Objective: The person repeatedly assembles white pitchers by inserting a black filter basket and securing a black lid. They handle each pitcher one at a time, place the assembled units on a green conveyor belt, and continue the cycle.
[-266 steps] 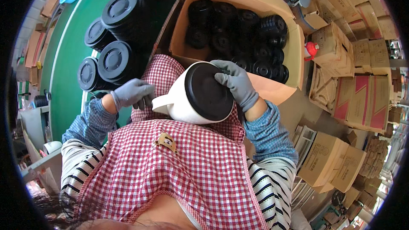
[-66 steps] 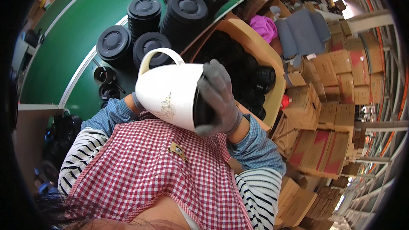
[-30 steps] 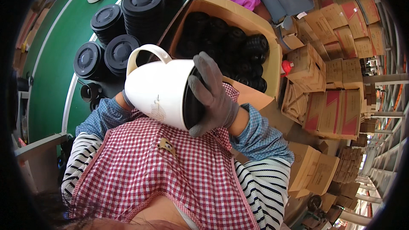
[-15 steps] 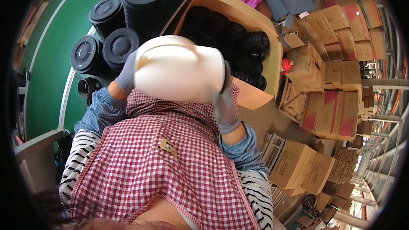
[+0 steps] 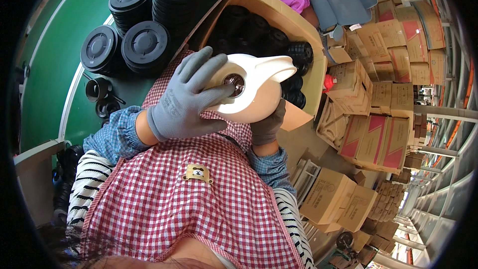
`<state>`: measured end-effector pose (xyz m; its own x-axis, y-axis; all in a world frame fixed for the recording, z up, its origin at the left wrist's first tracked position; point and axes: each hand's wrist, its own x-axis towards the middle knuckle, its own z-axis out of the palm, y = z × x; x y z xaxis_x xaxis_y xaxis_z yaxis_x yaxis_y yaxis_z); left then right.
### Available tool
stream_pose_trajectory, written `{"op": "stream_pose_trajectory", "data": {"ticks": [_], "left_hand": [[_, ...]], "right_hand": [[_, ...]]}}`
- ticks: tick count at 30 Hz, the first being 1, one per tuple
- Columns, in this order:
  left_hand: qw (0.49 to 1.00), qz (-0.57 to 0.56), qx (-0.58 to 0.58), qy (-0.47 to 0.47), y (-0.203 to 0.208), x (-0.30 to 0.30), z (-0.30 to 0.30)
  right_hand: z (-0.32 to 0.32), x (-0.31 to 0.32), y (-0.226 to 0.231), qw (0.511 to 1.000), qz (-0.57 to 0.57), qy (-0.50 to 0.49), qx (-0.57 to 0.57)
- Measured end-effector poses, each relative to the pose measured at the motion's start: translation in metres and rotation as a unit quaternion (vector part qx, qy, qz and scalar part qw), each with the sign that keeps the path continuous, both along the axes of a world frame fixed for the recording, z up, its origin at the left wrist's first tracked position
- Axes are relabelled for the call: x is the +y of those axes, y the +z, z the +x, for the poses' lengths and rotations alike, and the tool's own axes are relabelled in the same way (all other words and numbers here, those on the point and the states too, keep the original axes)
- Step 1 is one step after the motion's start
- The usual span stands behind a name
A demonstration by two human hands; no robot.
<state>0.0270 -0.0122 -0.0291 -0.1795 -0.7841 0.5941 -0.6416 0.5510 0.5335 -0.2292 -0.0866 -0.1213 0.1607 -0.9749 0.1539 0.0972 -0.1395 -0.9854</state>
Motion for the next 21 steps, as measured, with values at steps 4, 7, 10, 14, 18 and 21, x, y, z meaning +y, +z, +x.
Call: {"op": "stream_pose_trajectory", "data": {"ticks": [4, 7, 10, 14, 18, 21], "left_hand": [[1.000, -0.011, -0.016, -0.013, 0.003, -0.004, -0.002], [0.999, 0.024, -0.017, -0.016, 0.016, -0.005, 0.002], [0.995, 0.003, 0.062, -0.075, 0.002, -0.016, 0.002], [0.999, -0.003, 0.036, -0.038, -0.008, -0.008, -0.004], [0.998, 0.008, 0.051, -0.041, -0.017, -0.009, -0.004], [0.983, 0.044, 0.145, -0.104, -0.035, -0.017, 0.002]], "right_hand": [[0.007, 0.006, 0.010, 0.995, -0.031, -0.013, 0.091], [-0.011, 0.003, -0.015, 0.987, -0.057, -0.019, 0.147], [-0.012, 0.004, -0.026, 0.994, 0.084, 0.011, -0.070], [-0.013, 0.013, -0.025, 0.935, 0.201, 0.069, -0.283], [-0.006, 0.010, -0.017, 0.947, 0.228, 0.022, -0.227], [-0.034, -0.014, -0.021, 0.949, 0.196, 0.010, -0.248]]}}
